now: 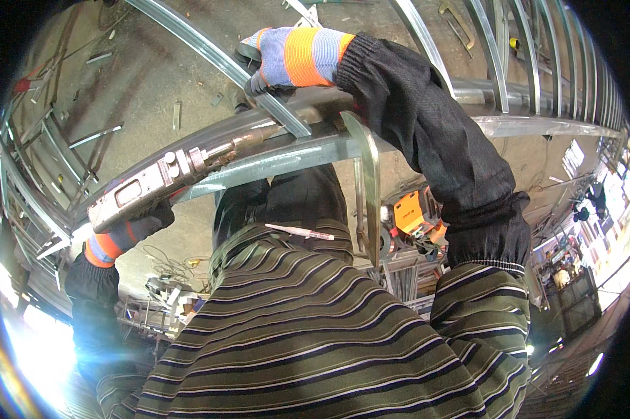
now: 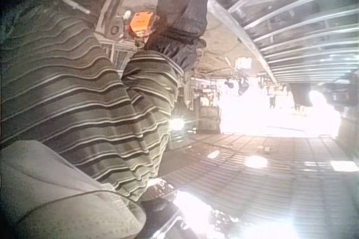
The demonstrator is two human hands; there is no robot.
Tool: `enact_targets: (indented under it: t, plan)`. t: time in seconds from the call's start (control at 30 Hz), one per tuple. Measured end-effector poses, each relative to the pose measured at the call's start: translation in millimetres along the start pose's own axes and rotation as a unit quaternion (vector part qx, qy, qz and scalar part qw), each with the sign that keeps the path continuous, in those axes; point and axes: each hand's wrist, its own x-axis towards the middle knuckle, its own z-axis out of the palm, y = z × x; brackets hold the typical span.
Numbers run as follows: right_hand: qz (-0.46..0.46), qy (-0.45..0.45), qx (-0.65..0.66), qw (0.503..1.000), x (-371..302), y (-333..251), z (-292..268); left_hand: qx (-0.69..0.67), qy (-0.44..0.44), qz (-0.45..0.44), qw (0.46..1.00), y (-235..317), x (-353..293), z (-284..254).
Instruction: The person positions metal bars on a curved frame and uses a handheld welding tool to join the bars to the frame. The person repeatedly aligns bars, welds them in place, and adjusts the frame while another worker welds nearby.
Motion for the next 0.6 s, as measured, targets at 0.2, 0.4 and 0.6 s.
enact_targets:
  t: [0.2,0.4,0.6]
  plan:
    - [0.027,-0.001,-0.03,0.999,-0.6,-4.2,1.1,0.058,0.03,0.048,0.997,-10.6,0.6,-6.9]
    - [0.023,0.032,-0.083,0.996,-3.3,-5.1,1.0,0.105,0.025,0.017,0.994,-20.6,-12.3,-14.6]
    - [0.069,0.011,-0.058,0.996,-12.8,-19.7,-3.7,0.078,0.051,-0.045,0.995,-31.5,-23.3,-8.5]
